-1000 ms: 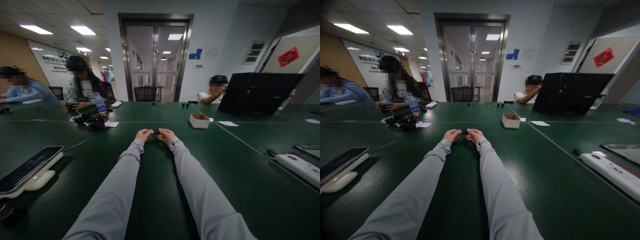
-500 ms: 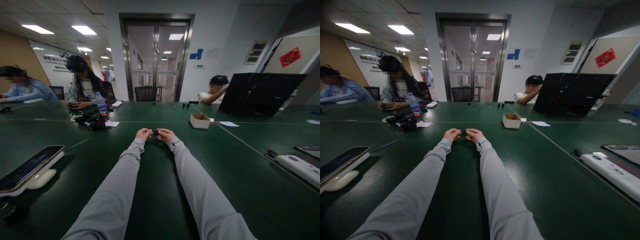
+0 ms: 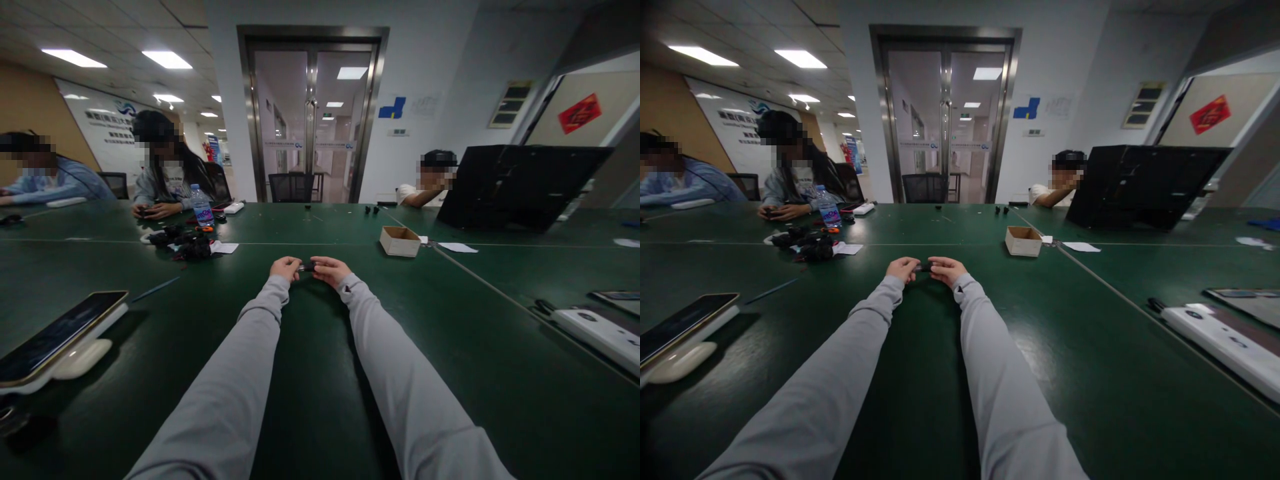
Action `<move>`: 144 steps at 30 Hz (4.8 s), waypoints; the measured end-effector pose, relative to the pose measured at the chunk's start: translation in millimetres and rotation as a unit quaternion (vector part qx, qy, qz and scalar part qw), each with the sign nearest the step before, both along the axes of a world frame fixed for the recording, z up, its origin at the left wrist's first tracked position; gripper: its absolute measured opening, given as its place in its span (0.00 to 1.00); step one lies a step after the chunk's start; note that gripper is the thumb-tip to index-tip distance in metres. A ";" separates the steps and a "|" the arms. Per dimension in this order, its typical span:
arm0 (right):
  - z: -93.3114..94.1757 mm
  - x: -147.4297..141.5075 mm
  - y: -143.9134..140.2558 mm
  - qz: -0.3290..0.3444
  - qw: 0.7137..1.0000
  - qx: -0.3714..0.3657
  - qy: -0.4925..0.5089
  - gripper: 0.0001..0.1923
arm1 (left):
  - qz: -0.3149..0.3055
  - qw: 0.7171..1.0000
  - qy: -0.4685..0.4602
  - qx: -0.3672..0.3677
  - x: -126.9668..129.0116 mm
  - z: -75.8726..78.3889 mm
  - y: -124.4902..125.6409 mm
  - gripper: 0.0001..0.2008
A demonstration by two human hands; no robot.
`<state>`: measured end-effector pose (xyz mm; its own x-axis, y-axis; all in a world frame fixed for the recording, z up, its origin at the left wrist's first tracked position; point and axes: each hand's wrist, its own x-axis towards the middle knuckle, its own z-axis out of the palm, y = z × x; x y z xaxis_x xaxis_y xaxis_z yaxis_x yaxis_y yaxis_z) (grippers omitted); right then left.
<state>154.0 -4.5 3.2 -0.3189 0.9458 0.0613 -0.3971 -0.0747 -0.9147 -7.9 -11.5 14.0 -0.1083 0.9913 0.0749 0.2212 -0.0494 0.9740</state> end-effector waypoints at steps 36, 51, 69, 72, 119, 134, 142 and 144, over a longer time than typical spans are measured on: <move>3.8 -1.5 -2.2 -0.058 0.998 -0.019 0.007 0.13 | -0.040 0.999 0.017 0.005 -1.8 -6.9 6.3 0.18; 4.7 0.4 -3.8 -0.036 0.999 -0.017 0.003 0.12 | -0.031 0.997 0.073 0.000 -3.3 -7.6 6.5 0.25; 4.7 -2.8 -0.4 -0.079 0.995 -0.054 -0.010 0.02 | -0.084 0.992 -0.019 0.089 1.6 -11.5 4.9 0.22; 4.3 -2.5 0.3 -0.076 0.996 -0.055 -0.011 0.02 | -0.089 0.994 -0.021 0.053 0.5 -10.8 5.9 0.22; 2.9 -1.8 0.8 -0.044 0.998 -0.032 -0.033 0.05 | -0.117 0.991 0.004 0.066 -0.3 -14.3 9.4 0.16; 3.3 -2.8 0.1 -0.034 0.998 -0.029 -0.043 0.05 | -0.139 0.989 -0.011 0.044 -0.2 -11.5 9.2 0.16; 3.7 -2.3 -0.1 -0.026 0.998 -0.027 -0.042 0.06 | -0.129 0.991 -0.010 0.037 1.0 -3.8 3.7 0.13; 3.9 -2.2 -0.2 -0.029 0.998 -0.028 -0.041 0.06 | -0.124 0.992 -0.012 0.037 1.1 -3.5 3.5 0.13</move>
<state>151.8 -4.8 7.1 -0.2653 0.9640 -0.0167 -0.3272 -0.1063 -0.9390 -6.7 -8.0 10.5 0.1352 0.9797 0.1479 0.1696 -0.1700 0.9707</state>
